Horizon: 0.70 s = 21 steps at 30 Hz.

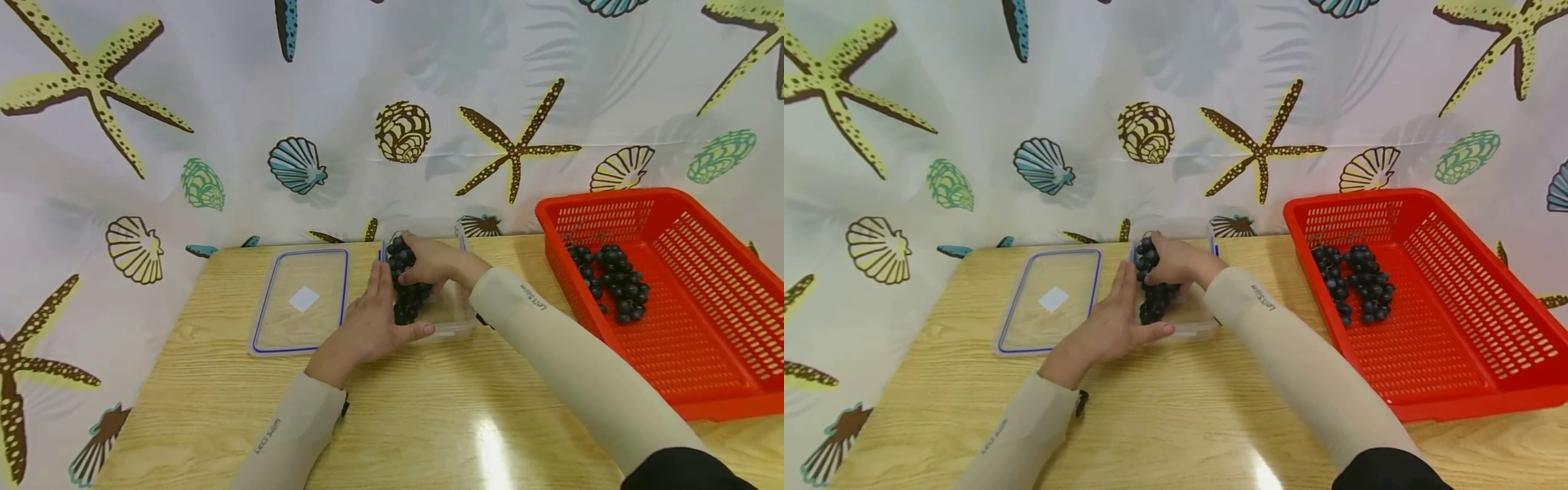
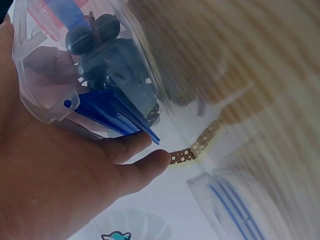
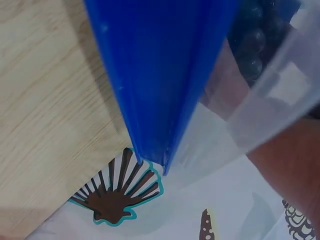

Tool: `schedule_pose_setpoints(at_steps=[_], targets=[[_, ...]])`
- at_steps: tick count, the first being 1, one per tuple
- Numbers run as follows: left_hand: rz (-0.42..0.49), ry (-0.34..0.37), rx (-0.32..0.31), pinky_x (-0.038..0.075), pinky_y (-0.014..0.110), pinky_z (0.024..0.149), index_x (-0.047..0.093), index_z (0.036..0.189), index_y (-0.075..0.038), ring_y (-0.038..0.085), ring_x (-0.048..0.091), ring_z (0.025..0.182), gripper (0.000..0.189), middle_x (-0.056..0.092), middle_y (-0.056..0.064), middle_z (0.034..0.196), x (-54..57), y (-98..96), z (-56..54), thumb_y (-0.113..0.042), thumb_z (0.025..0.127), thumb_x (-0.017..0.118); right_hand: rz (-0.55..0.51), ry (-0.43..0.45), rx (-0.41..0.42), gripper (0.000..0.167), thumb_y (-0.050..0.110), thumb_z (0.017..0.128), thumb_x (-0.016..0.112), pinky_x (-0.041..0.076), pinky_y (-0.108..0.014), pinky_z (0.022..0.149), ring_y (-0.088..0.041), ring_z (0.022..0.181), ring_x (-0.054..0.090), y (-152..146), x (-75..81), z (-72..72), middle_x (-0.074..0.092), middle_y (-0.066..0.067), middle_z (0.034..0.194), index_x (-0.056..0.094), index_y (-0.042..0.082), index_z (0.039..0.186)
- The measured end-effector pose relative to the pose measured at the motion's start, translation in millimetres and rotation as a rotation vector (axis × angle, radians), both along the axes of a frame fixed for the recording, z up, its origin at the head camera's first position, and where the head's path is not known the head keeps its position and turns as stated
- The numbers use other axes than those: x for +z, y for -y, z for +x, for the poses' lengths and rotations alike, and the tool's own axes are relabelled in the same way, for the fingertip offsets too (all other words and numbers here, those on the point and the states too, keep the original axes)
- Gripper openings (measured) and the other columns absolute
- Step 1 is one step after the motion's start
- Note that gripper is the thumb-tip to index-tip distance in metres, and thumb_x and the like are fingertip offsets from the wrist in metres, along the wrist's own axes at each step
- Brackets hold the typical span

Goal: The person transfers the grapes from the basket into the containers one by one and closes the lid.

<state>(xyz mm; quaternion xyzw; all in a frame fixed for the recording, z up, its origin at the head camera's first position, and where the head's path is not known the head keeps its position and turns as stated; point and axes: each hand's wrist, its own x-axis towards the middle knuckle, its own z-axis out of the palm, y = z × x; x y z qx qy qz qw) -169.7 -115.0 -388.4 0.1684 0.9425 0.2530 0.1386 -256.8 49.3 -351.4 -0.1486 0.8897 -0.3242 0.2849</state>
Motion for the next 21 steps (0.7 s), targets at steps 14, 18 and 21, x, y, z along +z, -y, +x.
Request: schedule_pose_setpoints(at_steps=[14, 18, 21], targets=[[-0.006, 0.019, 0.015, 0.017, 0.06, 0.116, -0.017, 0.158, -0.005, 0.041, 0.015, 0.149, 0.126, -0.027, 0.012, 0.163, 0.6, -1.9, -1.4, -0.07, 0.087, 0.064, 0.065, -0.191, 0.07, 0.08, 0.037, 0.104, 0.057, 0.022, -0.048, 0.118, -0.03, 0.15, 0.021, -35, 38.8, -7.8, 0.017, -0.013, 0.167, 0.011, 0.007, 0.163], [0.0, 0.024, 0.019, 0.017, 0.06, 0.116, -0.017, 0.158, -0.005, 0.04, 0.013, 0.15, 0.126, -0.027, 0.011, 0.163, 1.4, -2.7, -0.6, -0.068, 0.088, 0.065, 0.035, -0.259, 0.041, 0.074, 0.034, 0.105, 0.056, 0.024, -0.049, 0.117, -0.032, 0.149, 0.024, -55, 60.1, -5.2, 0.02, -0.012, 0.166, 0.018, 0.008, 0.163], [0.002, 0.02, 0.022, 0.017, 0.06, 0.116, -0.017, 0.158, -0.005, 0.04, 0.014, 0.15, 0.126, -0.026, 0.011, 0.163, 1.8, -3.5, 0.1, -0.068, 0.088, 0.066, 0.011, -0.285, 0.014, 0.071, 0.03, 0.105, 0.055, 0.028, -0.051, 0.115, -0.034, 0.147, 0.028, -73, 72.8, -1.3, 0.023, -0.012, 0.165, 0.019, 0.009, 0.163]])
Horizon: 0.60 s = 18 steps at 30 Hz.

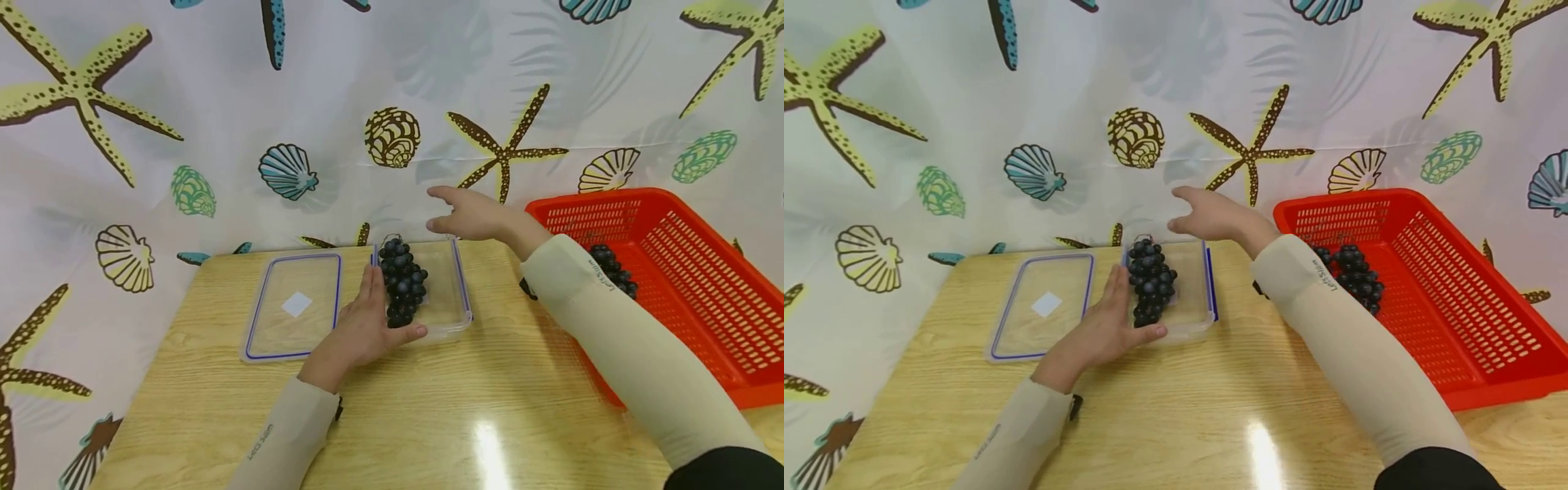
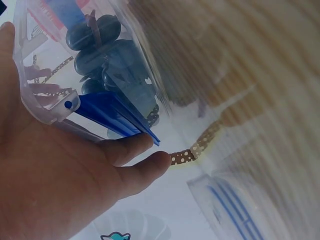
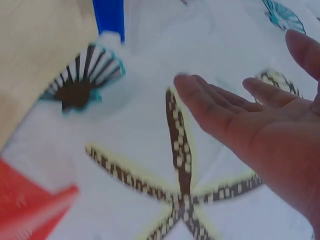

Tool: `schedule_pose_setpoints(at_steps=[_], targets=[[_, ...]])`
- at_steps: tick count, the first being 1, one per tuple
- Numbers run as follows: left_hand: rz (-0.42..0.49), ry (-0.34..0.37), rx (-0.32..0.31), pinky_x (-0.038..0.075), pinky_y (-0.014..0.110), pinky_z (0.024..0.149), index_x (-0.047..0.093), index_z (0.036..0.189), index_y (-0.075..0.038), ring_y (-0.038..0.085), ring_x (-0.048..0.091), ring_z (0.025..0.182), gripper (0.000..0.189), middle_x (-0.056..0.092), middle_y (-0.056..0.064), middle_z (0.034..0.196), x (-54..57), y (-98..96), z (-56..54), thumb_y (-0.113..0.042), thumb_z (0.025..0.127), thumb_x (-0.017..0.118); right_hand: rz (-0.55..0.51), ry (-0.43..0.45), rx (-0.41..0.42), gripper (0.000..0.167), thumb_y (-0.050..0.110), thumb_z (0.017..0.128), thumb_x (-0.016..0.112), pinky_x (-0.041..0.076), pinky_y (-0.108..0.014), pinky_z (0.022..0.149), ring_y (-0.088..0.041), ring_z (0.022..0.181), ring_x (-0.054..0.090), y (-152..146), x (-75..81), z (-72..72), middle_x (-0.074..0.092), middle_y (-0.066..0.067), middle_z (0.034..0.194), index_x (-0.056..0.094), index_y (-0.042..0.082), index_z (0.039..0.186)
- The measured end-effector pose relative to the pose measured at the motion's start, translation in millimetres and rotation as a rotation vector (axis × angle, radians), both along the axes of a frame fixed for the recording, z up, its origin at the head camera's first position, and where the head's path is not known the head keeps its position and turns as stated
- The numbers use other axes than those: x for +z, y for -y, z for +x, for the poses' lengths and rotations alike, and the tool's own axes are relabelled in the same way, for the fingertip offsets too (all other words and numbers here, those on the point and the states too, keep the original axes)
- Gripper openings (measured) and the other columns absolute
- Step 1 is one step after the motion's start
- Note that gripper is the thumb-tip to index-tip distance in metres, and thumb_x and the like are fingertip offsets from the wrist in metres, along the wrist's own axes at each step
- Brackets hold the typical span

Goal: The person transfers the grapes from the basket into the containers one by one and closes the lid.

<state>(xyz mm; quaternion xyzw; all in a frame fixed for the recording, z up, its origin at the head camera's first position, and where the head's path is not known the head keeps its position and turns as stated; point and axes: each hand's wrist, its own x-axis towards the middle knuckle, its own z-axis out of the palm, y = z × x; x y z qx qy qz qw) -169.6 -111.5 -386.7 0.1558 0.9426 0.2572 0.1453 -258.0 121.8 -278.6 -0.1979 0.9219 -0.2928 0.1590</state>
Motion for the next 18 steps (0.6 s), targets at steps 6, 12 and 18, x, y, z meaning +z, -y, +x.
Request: schedule_pose_setpoints(at_steps=[6, 12, 18], targets=[[0.005, 0.0, 0.004, 0.016, 0.059, 0.117, -0.017, 0.158, -0.005, 0.041, 0.013, 0.15, 0.127, -0.026, 0.01, 0.163, -2.6, 1.1, 0.7, -0.069, 0.087, 0.066, -0.043, -0.022, -0.028, 0.065, 0.022, 0.105, 0.054, 0.03, -0.056, 0.113, -0.04, 0.145, 0.031, -35, 9.6, 5.9, 0.026, -0.011, 0.164, 0.024, 0.011, 0.162], [0.01, -0.009, 0.006, 0.015, 0.06, 0.117, -0.017, 0.158, -0.005, 0.04, 0.012, 0.15, 0.127, -0.025, 0.011, 0.164, -4.6, 1.4, 0.6, -0.069, 0.087, 0.066, -0.053, -0.075, -0.076, 0.059, 0.017, 0.106, 0.052, 0.032, -0.058, 0.111, -0.039, 0.143, 0.035, -71, 12.4, 17.7, 0.032, -0.018, 0.16, 0.03, 0.01, 0.16], [0.017, -0.023, 0.006, 0.017, 0.059, 0.116, -0.016, 0.159, -0.004, 0.042, 0.014, 0.149, 0.127, -0.021, 0.015, 0.165, -3.6, 0.9, -0.2, -0.068, 0.087, 0.067, -0.04, -0.106, -0.17, 0.056, 0.017, 0.106, 0.05, 0.034, -0.06, 0.108, -0.042, 0.141, 0.037, -110, 9.3, 23.7, 0.038, -0.025, 0.155, 0.033, 0.006, 0.158]])
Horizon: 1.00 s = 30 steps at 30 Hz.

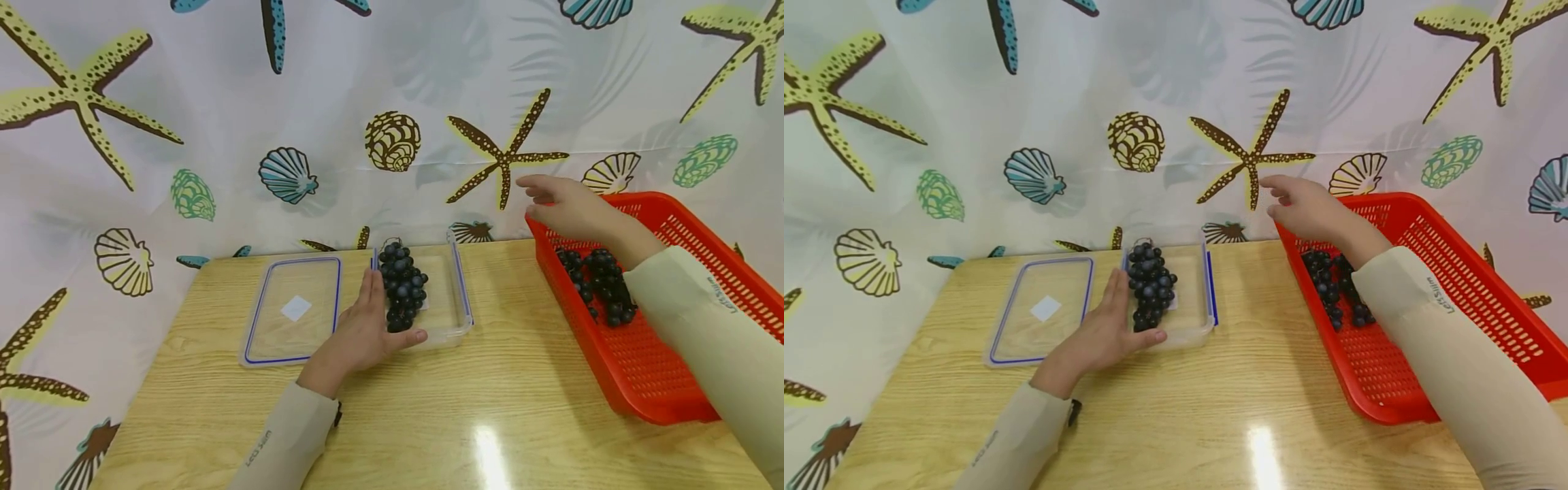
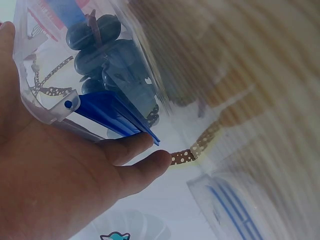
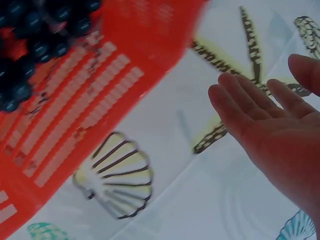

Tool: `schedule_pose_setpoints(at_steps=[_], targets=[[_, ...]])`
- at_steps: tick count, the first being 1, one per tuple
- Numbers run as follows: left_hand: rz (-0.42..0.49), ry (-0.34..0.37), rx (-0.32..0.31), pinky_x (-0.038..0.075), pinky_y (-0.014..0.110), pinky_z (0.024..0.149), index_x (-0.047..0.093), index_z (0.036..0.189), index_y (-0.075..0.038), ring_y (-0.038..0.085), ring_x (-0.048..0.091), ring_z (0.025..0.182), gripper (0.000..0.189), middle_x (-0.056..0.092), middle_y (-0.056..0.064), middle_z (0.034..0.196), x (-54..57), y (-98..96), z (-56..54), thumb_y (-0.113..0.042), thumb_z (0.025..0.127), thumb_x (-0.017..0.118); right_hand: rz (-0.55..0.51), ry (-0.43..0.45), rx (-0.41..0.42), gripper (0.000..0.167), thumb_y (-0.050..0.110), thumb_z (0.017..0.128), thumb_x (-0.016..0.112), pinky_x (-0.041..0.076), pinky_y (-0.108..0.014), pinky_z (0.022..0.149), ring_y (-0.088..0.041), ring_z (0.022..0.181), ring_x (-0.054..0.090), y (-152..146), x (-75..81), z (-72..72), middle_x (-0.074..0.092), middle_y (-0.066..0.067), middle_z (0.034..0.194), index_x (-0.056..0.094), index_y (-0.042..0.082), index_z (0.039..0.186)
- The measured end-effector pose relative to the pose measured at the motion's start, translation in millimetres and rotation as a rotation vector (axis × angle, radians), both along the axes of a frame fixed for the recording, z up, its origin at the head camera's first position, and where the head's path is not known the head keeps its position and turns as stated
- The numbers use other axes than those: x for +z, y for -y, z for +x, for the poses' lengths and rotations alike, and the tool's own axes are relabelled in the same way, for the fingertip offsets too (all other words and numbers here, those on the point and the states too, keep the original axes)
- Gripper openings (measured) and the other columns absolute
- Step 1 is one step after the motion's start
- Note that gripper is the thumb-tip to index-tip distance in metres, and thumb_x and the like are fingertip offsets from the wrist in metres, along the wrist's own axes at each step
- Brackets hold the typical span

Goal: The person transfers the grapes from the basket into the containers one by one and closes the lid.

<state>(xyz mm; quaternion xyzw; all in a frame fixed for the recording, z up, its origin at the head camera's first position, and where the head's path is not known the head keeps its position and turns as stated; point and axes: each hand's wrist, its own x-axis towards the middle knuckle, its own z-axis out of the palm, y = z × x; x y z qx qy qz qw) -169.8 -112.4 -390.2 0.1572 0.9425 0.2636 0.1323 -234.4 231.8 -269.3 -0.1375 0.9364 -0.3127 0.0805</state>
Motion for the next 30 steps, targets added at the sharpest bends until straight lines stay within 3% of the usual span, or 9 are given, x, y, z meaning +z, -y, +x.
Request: schedule_pose_setpoints(at_steps=[11, 17, 24, 30], targets=[[-0.016, 0.002, 0.002, 0.017, 0.059, 0.116, -0.017, 0.158, -0.004, 0.041, 0.012, 0.15, 0.127, -0.023, 0.012, 0.164, 0.3, -0.7, -1.7, -0.068, 0.087, 0.067, 0.073, -0.025, -0.157, 0.049, 0.015, 0.106, 0.043, 0.041, -0.06, 0.094, -0.05, 0.13, 0.042, -65, -24.1, -5.7, 0.04, -0.032, 0.148, 0.038, -0.004, 0.151], [-0.017, 0.008, 0.002, 0.017, 0.058, 0.117, -0.017, 0.158, -0.005, 0.04, 0.01, 0.15, 0.127, -0.024, 0.011, 0.163, 1.6, -0.8, -0.4, -0.068, 0.087, 0.067, 0.138, 0.008, -0.185, 0.048, 0.014, 0.104, 0.043, 0.039, -0.066, 0.097, -0.055, 0.126, 0.042, -88, -39.2, -6.0, 0.041, -0.037, 0.143, 0.04, -0.007, 0.147], [-0.009, 0.009, 0.0, 0.017, 0.059, 0.116, -0.017, 0.158, -0.005, 0.04, 0.01, 0.15, 0.127, -0.024, 0.011, 0.163, 2.3, -1.1, 1.2, -0.068, 0.087, 0.067, 0.19, 0.062, -0.149, 0.047, 0.008, 0.104, 0.048, 0.034, -0.069, 0.101, -0.057, 0.127, 0.04, -102, -57.6, -7.6, 0.039, -0.039, 0.143, 0.04, -0.008, 0.147], [-0.011, 0.014, 0.002, 0.016, 0.059, 0.117, -0.017, 0.158, -0.006, 0.042, 0.011, 0.15, 0.128, -0.025, 0.01, 0.163, 2.1, -0.3, 0.5, -0.069, 0.086, 0.067, 0.266, 0.119, -0.042, 0.048, 0.011, 0.103, 0.053, 0.031, -0.071, 0.103, -0.058, 0.128, 0.041, -107, -74.4, -6.3, 0.043, -0.04, 0.141, 0.045, -0.008, 0.146]])
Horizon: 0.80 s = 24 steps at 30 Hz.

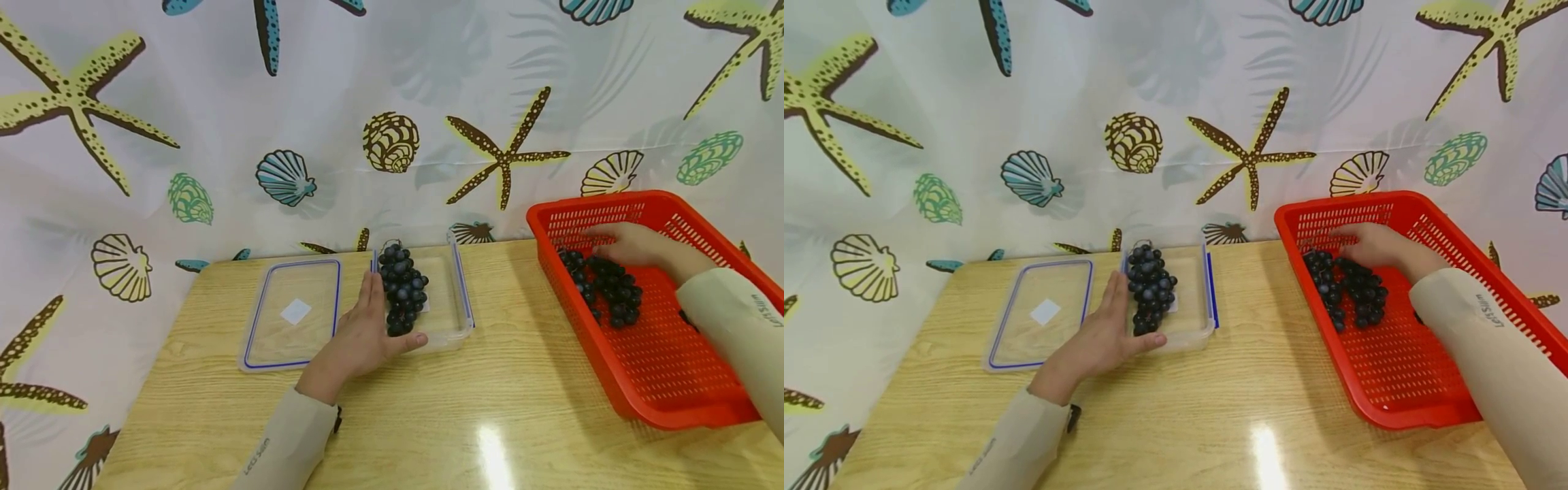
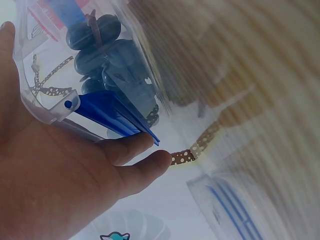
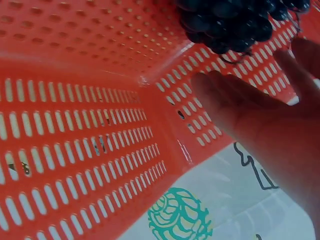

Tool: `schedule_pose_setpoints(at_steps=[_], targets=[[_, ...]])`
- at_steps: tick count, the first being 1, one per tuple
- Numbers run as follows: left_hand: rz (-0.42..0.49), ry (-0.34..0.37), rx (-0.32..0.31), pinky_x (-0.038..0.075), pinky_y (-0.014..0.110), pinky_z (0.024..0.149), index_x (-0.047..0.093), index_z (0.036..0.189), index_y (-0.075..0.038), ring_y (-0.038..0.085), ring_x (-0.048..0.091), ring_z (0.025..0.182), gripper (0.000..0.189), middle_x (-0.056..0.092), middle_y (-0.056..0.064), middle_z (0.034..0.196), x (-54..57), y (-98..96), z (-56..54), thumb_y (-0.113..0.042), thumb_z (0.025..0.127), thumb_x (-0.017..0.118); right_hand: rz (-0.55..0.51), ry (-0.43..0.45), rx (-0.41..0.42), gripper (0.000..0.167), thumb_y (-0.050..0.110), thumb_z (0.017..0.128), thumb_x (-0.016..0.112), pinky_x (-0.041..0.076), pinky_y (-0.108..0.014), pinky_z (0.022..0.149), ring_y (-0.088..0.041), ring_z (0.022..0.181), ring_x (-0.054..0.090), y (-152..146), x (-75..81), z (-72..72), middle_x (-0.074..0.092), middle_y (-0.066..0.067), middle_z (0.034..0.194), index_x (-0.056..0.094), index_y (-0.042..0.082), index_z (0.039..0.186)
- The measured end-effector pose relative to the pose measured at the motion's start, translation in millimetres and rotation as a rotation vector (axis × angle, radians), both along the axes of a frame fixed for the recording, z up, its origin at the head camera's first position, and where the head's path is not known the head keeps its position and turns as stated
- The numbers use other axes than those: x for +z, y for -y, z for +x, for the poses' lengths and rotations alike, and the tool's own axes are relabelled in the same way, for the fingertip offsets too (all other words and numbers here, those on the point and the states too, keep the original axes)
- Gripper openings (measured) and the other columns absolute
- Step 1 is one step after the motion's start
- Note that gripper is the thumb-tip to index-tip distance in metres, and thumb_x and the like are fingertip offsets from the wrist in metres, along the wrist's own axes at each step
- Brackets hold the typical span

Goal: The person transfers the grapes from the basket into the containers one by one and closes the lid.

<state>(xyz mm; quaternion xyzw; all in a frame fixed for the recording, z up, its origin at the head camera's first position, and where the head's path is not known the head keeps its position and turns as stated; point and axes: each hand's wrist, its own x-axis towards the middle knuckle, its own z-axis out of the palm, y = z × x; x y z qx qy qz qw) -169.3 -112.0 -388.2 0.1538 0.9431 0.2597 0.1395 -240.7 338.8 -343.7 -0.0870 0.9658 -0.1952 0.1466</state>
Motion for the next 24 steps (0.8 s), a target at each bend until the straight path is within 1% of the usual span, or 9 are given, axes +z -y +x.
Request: schedule_pose_setpoints(at_steps=[2, 4, 6, 8, 9, 15, 20, 24], targets=[[-0.001, 0.0, 0.0, 0.016, 0.059, 0.117, -0.017, 0.158, -0.006, 0.042, 0.012, 0.15, 0.127, -0.025, 0.01, 0.163, 0.0, 0.1, 0.2, -0.068, 0.086, 0.067, 0.012, 0.04, 0.039, 0.049, 0.011, 0.103, 0.054, 0.033, -0.07, 0.101, -0.058, 0.128, 0.041, -1, -5.4, 2.3, 0.043, -0.041, 0.142, 0.045, -0.009, 0.146], [-0.005, -0.002, -0.003, 0.017, 0.059, 0.116, -0.017, 0.158, -0.006, 0.041, 0.011, 0.15, 0.127, -0.025, 0.01, 0.163, -0.1, 0.0, 0.2, -0.068, 0.087, 0.067, 0.017, 0.074, 0.071, 0.052, 0.012, 0.102, 0.055, 0.034, -0.069, 0.101, -0.059, 0.13, 0.038, -2, -10.5, 4.1, 0.038, -0.041, 0.145, 0.042, -0.01, 0.147], [-0.007, -0.003, -0.005, 0.017, 0.059, 0.116, -0.018, 0.158, -0.006, 0.04, 0.01, 0.15, 0.127, -0.026, 0.01, 0.163, 0.0, 0.1, 0.2, -0.068, 0.087, 0.066, 0.018, 0.106, 0.079, 0.057, 0.015, 0.102, 0.057, 0.032, -0.07, 0.102, -0.06, 0.133, 0.033, -2, -15.2, 5.3, 0.032, -0.042, 0.148, 0.038, -0.011, 0.149], [-0.007, -0.006, -0.007, 0.018, 0.059, 0.116, -0.018, 0.158, -0.006, 0.039, 0.009, 0.151, 0.126, -0.026, 0.01, 0.163, -0.2, -0.1, 0.2, -0.068, 0.087, 0.066, 0.025, 0.129, 0.076, 0.062, 0.017, 0.102, 0.058, 0.031, -0.07, 0.103, -0.061, 0.134, 0.03, -2, -19.4, 5.5, 0.025, -0.042, 0.151, 0.033, -0.011, 0.151], [-0.006, -0.008, -0.008, 0.019, 0.059, 0.116, -0.017, 0.158, -0.005, 0.039, 0.009, 0.151, 0.126, -0.026, 0.01, 0.163, -0.5, -0.2, 0.0, -0.068, 0.087, 0.066, 0.031, 0.132, 0.073, 0.064, 0.019, 0.102, 0.058, 0.031, -0.07, 0.103, -0.061, 0.134, 0.03, -2, -21.1, 5.4, 0.024, -0.042, 0.152, 0.032, -0.011, 0.152], [-0.003, -0.002, -0.006, 0.018, 0.059, 0.116, -0.017, 0.158, -0.005, 0.039, 0.009, 0.151, 0.126, -0.026, 0.01, 0.163, -1.4, -0.9, -0.5, -0.068, 0.087, 0.067, 0.081, 0.117, 0.036, 0.072, 0.022, 0.099, 0.06, 0.034, -0.069, 0.101, -0.059, 0.128, 0.04, -1, -28.3, 3.7, 0.034, -0.042, 0.147, 0.026, -0.012, 0.152], [-0.004, -0.001, -0.006, 0.02, 0.059, 0.116, -0.017, 0.158, -0.005, 0.04, 0.009, 0.15, 0.126, -0.026, 0.01, 0.163, -1.3, -1.0, -0.4, -0.068, 0.087, 0.066, 0.101, 0.106, 0.001, 0.076, 0.023, 0.097, 0.061, 0.035, -0.068, 0.102, -0.059, 0.126, 0.042, 0, -28.6, 3.9, 0.036, -0.044, 0.144, 0.022, -0.016, 0.15], [-0.001, -0.002, -0.004, 0.021, 0.059, 0.115, -0.017, 0.158, -0.005, 0.041, 0.011, 0.15, 0.126, -0.026, 0.01, 0.163, -0.5, -1.3, 0.1, -0.067, 0.087, 0.067, 0.09, 0.113, -0.032, 0.084, 0.025, 0.096, 0.062, 0.033, -0.067, 0.103, -0.06, 0.126, 0.042, -1, -28.2, 4.2, 0.035, -0.048, 0.141, 0.014, -0.019, 0.149]])
